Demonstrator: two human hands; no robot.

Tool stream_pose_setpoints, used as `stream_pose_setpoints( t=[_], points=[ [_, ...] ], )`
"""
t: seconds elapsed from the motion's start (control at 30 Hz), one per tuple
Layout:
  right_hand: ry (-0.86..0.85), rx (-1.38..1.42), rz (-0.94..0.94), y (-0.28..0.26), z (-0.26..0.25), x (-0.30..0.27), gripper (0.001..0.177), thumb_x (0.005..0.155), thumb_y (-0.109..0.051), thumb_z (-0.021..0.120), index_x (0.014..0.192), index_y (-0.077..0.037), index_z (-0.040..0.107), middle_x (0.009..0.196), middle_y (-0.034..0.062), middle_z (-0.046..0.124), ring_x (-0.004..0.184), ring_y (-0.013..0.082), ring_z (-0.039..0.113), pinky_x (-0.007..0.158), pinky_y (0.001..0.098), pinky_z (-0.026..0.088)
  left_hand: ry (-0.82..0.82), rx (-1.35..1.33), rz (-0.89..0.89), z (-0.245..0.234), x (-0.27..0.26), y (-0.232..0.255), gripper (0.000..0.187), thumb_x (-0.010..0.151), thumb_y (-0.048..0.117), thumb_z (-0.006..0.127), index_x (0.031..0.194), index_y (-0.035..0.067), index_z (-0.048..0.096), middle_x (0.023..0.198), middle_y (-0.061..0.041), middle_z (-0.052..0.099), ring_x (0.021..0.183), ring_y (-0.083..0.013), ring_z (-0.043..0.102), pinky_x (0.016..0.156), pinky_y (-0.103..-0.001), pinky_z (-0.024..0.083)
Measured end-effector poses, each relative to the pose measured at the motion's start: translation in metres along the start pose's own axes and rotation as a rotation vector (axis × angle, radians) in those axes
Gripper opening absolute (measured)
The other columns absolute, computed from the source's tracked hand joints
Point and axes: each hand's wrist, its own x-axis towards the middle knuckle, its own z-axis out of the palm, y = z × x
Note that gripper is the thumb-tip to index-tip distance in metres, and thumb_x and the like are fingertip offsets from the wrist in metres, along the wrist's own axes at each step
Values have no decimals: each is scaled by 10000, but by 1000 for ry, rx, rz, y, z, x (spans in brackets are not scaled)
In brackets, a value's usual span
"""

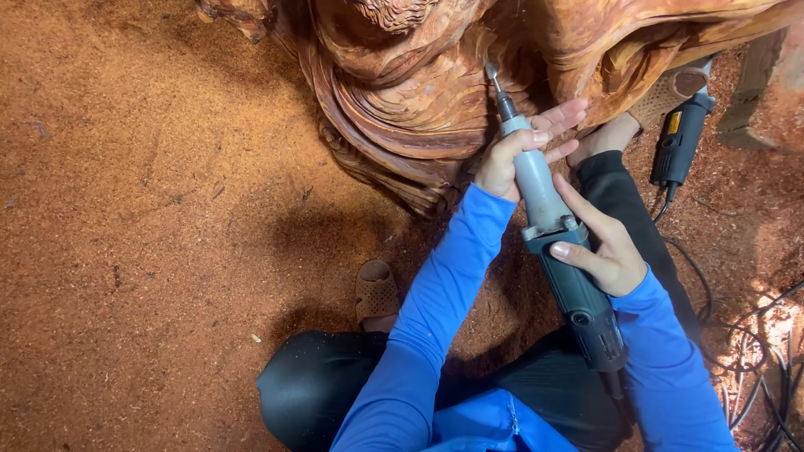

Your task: Carving and refining details on a large wooden sculpture using a power rotary tool

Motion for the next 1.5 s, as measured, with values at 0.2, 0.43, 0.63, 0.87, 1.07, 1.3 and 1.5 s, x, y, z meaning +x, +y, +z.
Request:
stream_pose_setpoints(
  t=[0.2,0.43,0.63,0.87,1.07,1.3,1.5],
  points=[
    [0,1,-4,2,-1,-1,873,780,-106,750,1579,-37,404,1518,161,529,1374,282,469,1171,517,302,-24,-19,7,0,-2,-1,127,873,183,649,807,109,570,1469,-220,571,1406,-387,498,1134,-630,381],
    [1,19,3,2,-3,-1,877,782,-98,743,1582,-27,392,1530,162,515,1381,279,456,1179,514,293,5,23,23,2,1,-2,137,880,160,665,831,86,560,1423,-232,603,1360,-383,540,1121,-617,408],
    [-14,20,-8,10,-7,0,881,768,-98,756,1574,-34,405,1541,157,507,1386,272,451,1179,519,287,-37,-18,31,-4,1,-6,183,881,169,641,772,103,508,1465,-241,572,1398,-397,505,1155,-621,375],
    [-74,-48,108,-8,-15,0,848,763,0,681,1552,40,375,1522,200,524,1277,235,550,1099,300,363,-293,-143,-6,-46,11,-27,574,952,72,526,1500,-99,521,1578,-214,499,1486,-284,457,1236,-455,385],
    [-131,-39,116,-8,-20,1,870,774,-13,698,1576,3,362,1375,180,645,1097,204,649,971,279,461,-168,-83,9,-47,11,-29,125,897,114,567,777,93,596,1550,-224,502,1509,-345,411,1243,-533,350],
    [-117,-53,102,-6,-22,-1,868,788,-17,696,1586,13,355,1316,175,658,981,183,634,898,264,466,-177,-48,-13,-48,12,-27,125,912,120,591,833,48,655,1577,-231,466,1530,-361,383,1283,-548,316],
    [-82,-2,103,-9,-18,-3,862,766,20,654,1572,35,348,1473,227,559,1205,250,584,1061,305,396,-246,-32,16,-37,6,-22,510,1003,43,497,1490,-87,573,1587,-193,531,1512,-276,472,1289,-452,329]
  ],
)
